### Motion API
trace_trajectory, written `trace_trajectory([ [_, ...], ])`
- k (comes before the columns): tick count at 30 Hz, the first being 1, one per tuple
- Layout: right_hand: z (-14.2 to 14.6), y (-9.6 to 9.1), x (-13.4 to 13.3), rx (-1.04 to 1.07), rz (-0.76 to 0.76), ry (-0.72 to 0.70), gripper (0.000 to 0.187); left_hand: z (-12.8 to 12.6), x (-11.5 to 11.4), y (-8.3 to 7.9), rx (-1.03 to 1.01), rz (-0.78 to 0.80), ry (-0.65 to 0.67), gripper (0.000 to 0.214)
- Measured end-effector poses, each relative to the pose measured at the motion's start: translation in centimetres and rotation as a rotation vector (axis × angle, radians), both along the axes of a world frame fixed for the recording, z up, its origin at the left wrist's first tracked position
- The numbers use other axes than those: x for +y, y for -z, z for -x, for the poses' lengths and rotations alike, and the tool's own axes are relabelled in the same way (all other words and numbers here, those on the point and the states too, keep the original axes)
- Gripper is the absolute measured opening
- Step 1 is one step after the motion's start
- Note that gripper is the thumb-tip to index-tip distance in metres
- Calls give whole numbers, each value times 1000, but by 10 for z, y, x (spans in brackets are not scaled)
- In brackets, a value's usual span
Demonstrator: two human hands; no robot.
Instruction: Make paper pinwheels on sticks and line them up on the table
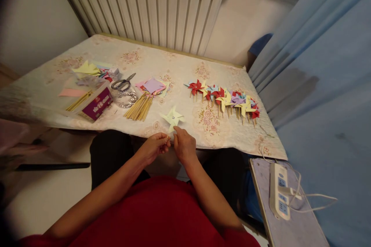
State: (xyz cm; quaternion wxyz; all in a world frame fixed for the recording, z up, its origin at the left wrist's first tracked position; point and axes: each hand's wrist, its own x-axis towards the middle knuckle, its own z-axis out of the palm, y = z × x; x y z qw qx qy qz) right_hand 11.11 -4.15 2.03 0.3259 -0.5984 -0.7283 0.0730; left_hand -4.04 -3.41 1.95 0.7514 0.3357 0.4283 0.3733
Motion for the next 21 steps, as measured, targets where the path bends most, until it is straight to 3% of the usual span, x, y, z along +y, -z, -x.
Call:
trace_trajectory([
  [7,-3,0,2,283,5,83,28,-1,3,-1,-6,47,-36,22],
  [11,-7,4,6,485,139,146,18,-4,7,-1,-25,71,-55,22],
  [21,-4,21,12,816,486,30,18,-19,17,3,-5,119,-75,24],
])
